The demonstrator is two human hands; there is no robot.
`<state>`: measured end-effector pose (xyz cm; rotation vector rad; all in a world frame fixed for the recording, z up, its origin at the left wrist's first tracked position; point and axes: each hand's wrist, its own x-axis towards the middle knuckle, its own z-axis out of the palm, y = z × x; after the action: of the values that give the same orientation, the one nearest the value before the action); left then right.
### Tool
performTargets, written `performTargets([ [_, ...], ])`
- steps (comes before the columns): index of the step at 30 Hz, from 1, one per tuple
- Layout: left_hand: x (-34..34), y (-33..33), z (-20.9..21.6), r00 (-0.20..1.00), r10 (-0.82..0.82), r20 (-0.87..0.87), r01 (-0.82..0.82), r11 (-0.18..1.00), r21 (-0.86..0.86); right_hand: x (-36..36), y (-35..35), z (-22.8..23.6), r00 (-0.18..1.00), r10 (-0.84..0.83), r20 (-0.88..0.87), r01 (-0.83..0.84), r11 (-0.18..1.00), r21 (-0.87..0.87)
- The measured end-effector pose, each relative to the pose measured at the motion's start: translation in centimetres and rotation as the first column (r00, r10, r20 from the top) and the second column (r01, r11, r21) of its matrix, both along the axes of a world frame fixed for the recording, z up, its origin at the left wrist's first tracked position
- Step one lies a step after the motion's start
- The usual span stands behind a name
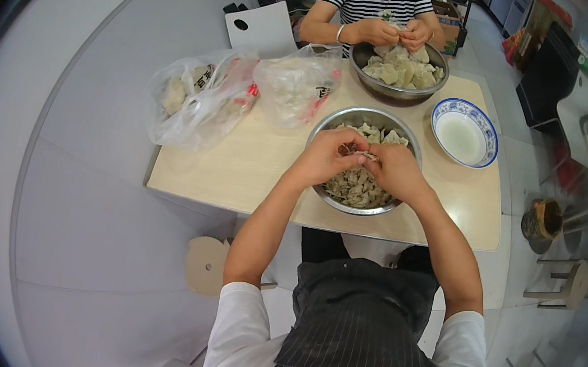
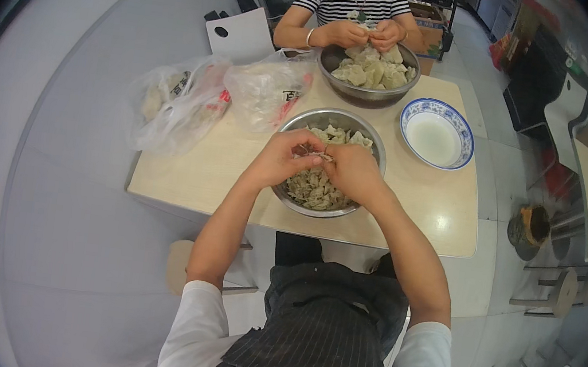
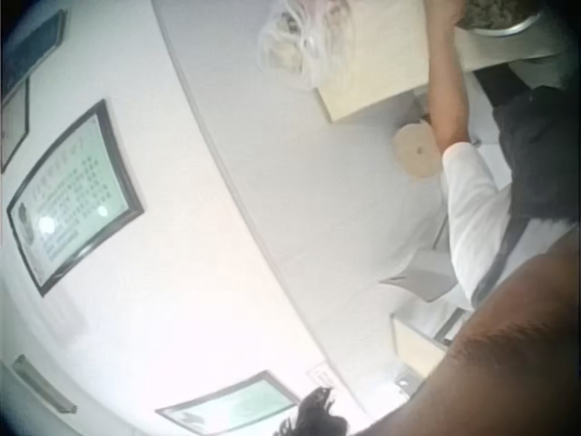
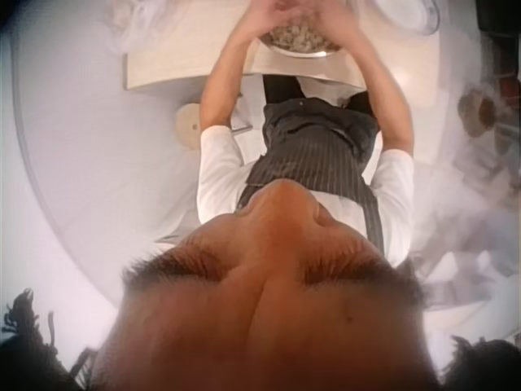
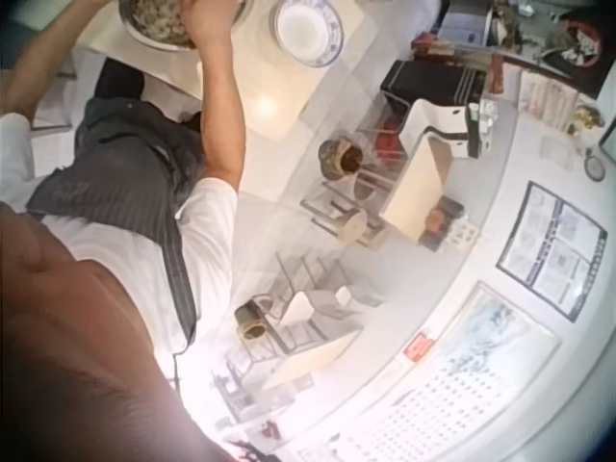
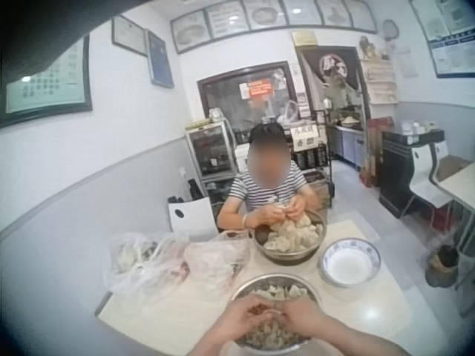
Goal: The person peels and separates prepared dumplings from a large metal bowl, placing them into a smaller bowl by hand.
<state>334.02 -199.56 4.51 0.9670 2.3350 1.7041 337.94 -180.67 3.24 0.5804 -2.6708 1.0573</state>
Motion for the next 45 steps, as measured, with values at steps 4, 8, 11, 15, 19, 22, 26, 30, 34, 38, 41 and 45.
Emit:
performTargets([
  [4,0.1,-0.1,0.0,0.981,0.076,-0.181,-0.111,0.976,-0.19,-0.1,0.0,0.5,0.996,0.039,0.078,-0.044,0.998,0.055],
  [8,-1.3,-1.5,-0.6,0.954,0.224,-0.202,-0.274,0.922,-0.273,0.2,0.8,0.7,0.993,0.08,0.089,-0.07,0.992,-0.109],
  [11,-0.9,-1.1,-0.9,0.899,0.072,-0.432,-0.151,0.977,-0.151,0.3,0.7,1.3,0.989,-0.001,0.15,0.025,0.987,-0.161],
  [15,0.8,0.8,0.9,0.996,-0.058,-0.063,0.054,0.996,-0.067,0.0,0.2,1.7,0.978,-0.04,0.203,0.066,0.99,-0.124],
  [19,1.1,0.8,0.6,0.999,-0.003,0.051,0.01,0.988,-0.152,0.0,0.5,1.5,0.97,0.001,0.242,0.027,0.994,-0.11],
  [22,1.4,1.2,0.3,0.99,0.125,-0.066,-0.137,0.966,-0.221,0.3,0.7,1.4,0.974,-0.002,0.225,0.04,0.985,-0.168],
  [26,-0.1,0.1,-1.4,0.946,0.312,-0.088,-0.323,0.925,-0.202,0.9,1.2,1.5,0.957,-0.055,0.286,0.122,0.967,-0.222],
  [30,-0.2,-0.7,-1.1,0.968,0.216,-0.131,-0.236,0.958,-0.165,1.2,1.7,0.9,0.992,-0.064,0.111,0.091,0.962,-0.257],
  [34,1.2,1.1,0.9,1.0,0.026,0.007,-0.025,0.997,-0.079,1.1,0.0,1.2,0.989,-0.076,0.124,0.105,0.965,-0.241],
  [38,0.5,0.4,-1.0,0.993,0.057,0.108,-0.044,0.992,-0.121,1.2,0.2,1.8,0.971,-0.027,0.237,0.076,0.977,-0.201],
  [41,0.5,1.1,-2.6,0.986,0.145,0.084,-0.152,0.985,0.084,0.8,0.6,0.2,0.968,0.033,0.247,0.071,0.913,-0.402],
  [45,0.3,1.5,-2.5,0.942,0.262,0.212,-0.302,0.934,0.189,1.0,0.4,-0.8,0.942,0.099,0.321,0.172,0.679,-0.714],
])
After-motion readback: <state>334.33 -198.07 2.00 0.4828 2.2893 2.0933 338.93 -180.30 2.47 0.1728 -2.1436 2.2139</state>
